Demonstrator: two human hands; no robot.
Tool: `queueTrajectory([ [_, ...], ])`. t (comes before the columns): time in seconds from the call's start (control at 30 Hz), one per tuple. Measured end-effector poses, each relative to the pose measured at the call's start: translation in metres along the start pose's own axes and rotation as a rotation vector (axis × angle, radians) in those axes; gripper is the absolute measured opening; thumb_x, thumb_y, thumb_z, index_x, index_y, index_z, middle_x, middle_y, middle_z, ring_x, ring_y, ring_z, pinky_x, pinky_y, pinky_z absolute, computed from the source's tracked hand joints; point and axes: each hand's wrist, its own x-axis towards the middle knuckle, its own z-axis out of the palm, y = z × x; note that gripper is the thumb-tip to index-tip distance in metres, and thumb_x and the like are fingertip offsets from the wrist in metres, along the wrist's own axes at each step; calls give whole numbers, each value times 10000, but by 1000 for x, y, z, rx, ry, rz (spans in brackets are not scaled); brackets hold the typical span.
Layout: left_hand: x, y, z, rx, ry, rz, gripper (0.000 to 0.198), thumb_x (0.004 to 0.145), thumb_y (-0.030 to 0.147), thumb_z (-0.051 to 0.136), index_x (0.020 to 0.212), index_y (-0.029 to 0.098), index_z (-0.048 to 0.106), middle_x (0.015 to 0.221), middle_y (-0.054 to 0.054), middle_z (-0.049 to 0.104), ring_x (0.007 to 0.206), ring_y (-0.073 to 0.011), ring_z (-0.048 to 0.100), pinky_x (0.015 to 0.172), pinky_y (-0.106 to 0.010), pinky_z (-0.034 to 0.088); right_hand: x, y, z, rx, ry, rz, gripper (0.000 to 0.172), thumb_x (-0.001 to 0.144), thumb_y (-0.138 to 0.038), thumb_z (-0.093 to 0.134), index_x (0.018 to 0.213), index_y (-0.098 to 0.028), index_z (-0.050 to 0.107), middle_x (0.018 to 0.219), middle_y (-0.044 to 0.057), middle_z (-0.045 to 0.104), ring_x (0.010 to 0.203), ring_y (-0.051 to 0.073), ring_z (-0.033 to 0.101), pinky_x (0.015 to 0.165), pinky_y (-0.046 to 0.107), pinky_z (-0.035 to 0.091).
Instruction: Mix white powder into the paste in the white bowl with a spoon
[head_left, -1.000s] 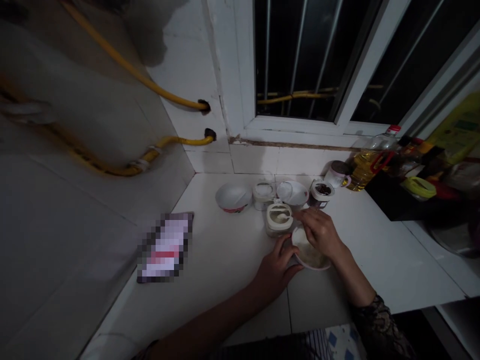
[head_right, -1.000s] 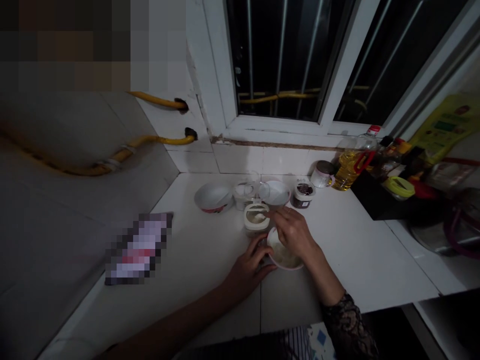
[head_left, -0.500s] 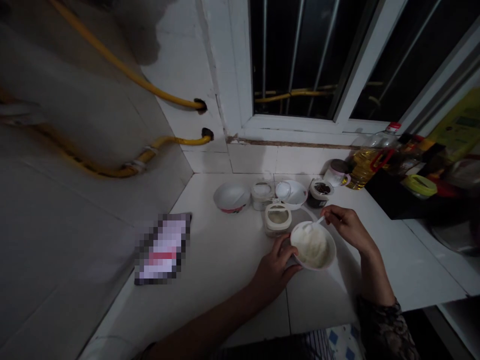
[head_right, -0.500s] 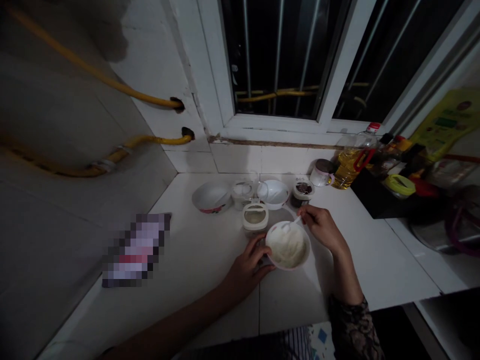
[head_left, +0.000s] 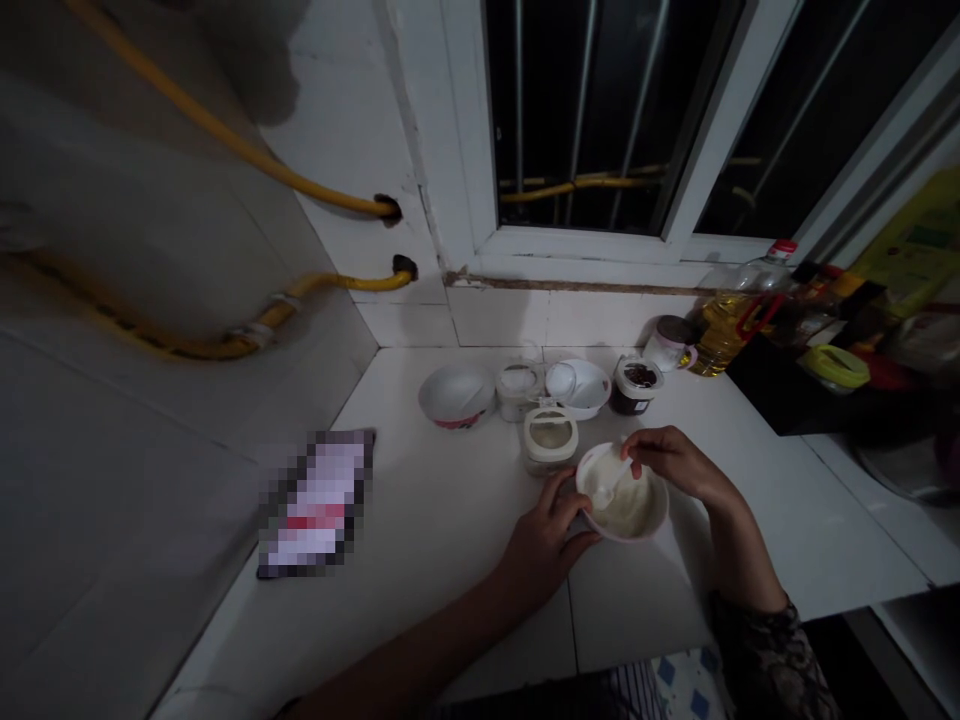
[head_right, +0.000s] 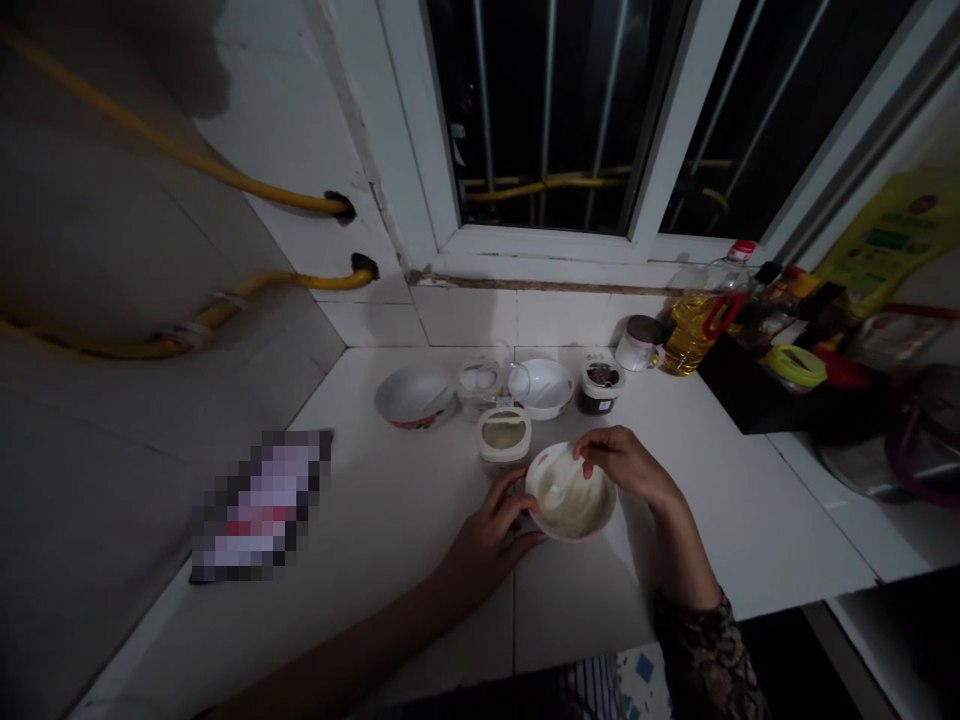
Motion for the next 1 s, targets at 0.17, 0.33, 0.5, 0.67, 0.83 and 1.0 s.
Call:
queueTrajectory([
  [0.17, 0, 0, 0, -7, -5, 4, 160, 872, 255, 576, 1011, 224, 504, 1311, -103, 397, 953, -194, 609, 798, -337, 540, 5, 2, -9, 226, 29, 167, 198, 602, -289, 572, 696, -137, 655, 478, -20, 560, 409, 64, 317, 433, 226, 202],
  [0.33, 1, -1, 1, -11, 1, 16, 161, 860, 239, 587, 997, 217, 507, 1306, -106, 400, 985, -203, 596, 788, -324, 541, 6, 4, -12, 344, 49, 229, 184, 559, -256, 597, 672, -127, 662, 455, -12, 563, 372, 47, 290, 416, 230, 132],
  [0.5, 1, 0, 0, -11, 1, 10, 160, 861, 240, 586, 1001, 229, 509, 1306, -94, 407, 973, -195, 603, 796, -322, 538, 8, 4, -12, 427, 79, 264, 165, 527, -231, 613, 641, -121, 661, 424, -6, 552, 346, 39, 270, 401, 232, 98],
  [0.67, 0, -1, 2, -8, 4, 2, 178, 849, 215, 601, 1000, 226, 508, 1331, -101, 397, 954, -196, 615, 806, -334, 534, 10, 3, -11, 501, 117, 300, 157, 485, -222, 616, 609, -131, 645, 398, -2, 549, 323, 44, 299, 375, 220, 112],
  [0.83, -1, -1, 2, -10, -4, -13, 174, 856, 226, 594, 1009, 226, 512, 1348, -102, 390, 955, -198, 619, 819, -339, 533, 12, 5, -10, 576, 202, 289, 168, 492, -241, 650, 622, -136, 635, 428, -3, 565, 326, 51, 337, 354, 209, 155],
  [1.0, 0, 0, 1, -7, -6, -11, 172, 857, 231, 590, 1007, 228, 505, 1341, -103, 395, 967, -213, 619, 806, -361, 539, 18, -7, 1, 626, 328, 164, 217, 554, -292, 680, 703, -140, 640, 506, -1, 578, 334, 54, 338, 345, 217, 196],
])
